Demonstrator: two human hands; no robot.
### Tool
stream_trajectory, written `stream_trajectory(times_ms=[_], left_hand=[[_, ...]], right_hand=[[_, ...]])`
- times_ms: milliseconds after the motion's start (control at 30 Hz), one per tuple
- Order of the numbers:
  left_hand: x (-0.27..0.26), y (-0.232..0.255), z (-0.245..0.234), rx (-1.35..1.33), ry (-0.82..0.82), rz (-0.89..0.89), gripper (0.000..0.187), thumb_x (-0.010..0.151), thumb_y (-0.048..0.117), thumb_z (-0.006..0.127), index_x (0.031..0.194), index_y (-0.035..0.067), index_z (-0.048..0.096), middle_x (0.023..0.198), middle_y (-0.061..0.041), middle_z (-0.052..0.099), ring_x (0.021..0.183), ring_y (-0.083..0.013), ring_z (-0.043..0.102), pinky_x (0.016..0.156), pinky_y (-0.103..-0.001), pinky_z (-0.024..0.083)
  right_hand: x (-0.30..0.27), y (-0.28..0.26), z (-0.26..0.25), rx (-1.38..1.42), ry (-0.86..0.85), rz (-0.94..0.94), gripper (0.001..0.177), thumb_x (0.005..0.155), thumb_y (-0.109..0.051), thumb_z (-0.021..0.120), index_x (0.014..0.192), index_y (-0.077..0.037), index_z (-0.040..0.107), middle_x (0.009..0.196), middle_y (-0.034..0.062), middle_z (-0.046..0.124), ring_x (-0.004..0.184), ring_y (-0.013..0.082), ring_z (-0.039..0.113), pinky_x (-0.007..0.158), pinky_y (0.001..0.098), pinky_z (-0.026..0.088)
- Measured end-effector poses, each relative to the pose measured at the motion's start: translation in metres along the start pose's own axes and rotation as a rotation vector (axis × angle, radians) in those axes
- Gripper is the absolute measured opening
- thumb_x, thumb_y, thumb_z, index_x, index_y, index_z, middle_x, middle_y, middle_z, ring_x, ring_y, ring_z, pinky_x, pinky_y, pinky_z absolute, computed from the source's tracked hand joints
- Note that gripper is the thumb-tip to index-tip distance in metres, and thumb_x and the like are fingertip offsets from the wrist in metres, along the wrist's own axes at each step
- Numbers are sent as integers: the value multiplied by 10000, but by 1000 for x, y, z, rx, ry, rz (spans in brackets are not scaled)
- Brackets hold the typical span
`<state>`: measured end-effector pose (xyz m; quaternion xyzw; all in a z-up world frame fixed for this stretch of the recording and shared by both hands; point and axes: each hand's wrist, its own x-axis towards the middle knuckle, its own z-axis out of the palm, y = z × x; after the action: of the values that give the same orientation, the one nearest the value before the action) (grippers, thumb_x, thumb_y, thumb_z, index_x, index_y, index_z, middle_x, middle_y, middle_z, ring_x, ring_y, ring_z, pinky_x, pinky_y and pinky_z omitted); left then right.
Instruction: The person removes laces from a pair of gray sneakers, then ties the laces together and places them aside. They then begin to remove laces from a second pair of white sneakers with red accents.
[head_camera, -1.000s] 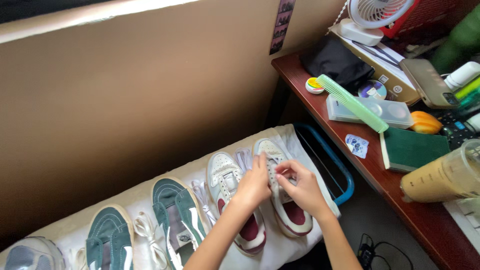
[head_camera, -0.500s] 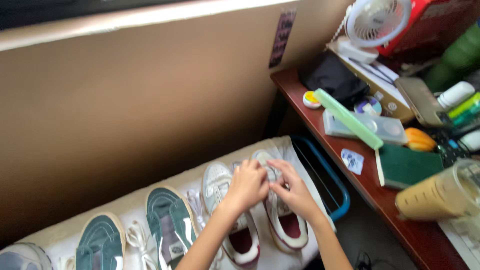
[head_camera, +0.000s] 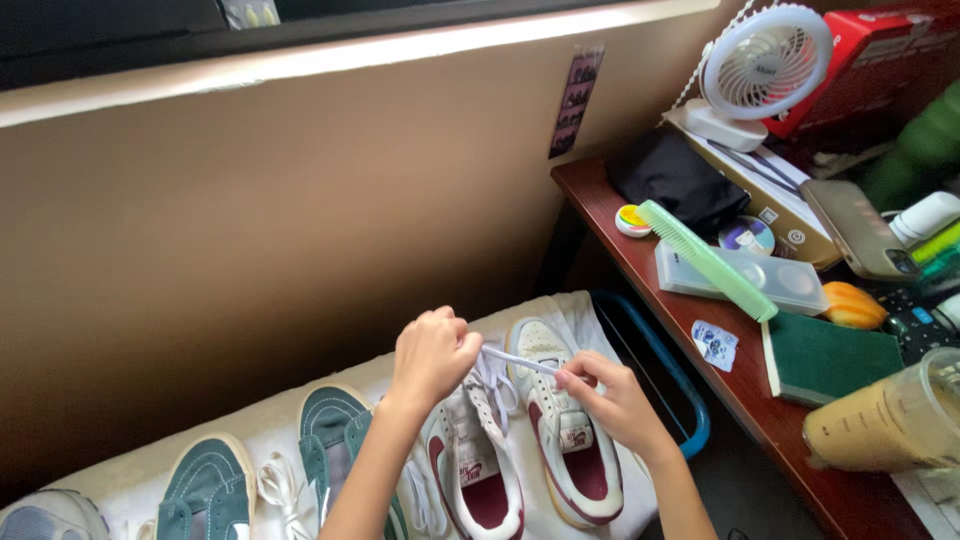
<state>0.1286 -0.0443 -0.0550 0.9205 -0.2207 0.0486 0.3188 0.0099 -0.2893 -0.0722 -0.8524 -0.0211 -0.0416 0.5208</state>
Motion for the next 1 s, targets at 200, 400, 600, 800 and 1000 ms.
stream_trajectory(times_ms=[200,400,600,800,1000], left_hand=[[-3,26,22,-193,36,279,337,829,239,573,1058,21,689,926,-151,676,925,-343,621,854,-470,482],[2,37,56,-424,-379,128,406,912,421,593,939,34,712,921,-188,681,946,-325,643,983,-408,411],[8,5,89,-682,-533,125,379,941,400,569,879,61,726,879,-106,729,860,-215,674,822,-360,523],[9,-10,94,-962,-593,-35,268,944,296,608,857,53,681,832,-15,720,754,-76,583,709,-254,490],[11,-11,83,-1033,-598,-184,239,948,284,679,869,60,661,761,42,604,642,-41,436,547,-219,346]], right_hand=[[11,-14,-7,-132,-81,-14,213,936,-230,687,905,-25,738,773,28,669,692,110,584,645,282,486],[22,0,3,-30,-87,-23,161,881,-150,702,957,-12,732,849,44,691,743,134,607,686,288,509],[22,18,8,23,-133,-30,126,905,-121,642,938,-22,713,844,28,714,810,113,634,763,277,511],[24,23,17,172,-123,15,180,983,-183,646,923,-21,699,857,-9,694,849,71,608,800,256,489],[32,28,18,383,-129,107,219,1015,-229,648,943,-29,703,862,-44,656,819,31,558,750,217,462]])
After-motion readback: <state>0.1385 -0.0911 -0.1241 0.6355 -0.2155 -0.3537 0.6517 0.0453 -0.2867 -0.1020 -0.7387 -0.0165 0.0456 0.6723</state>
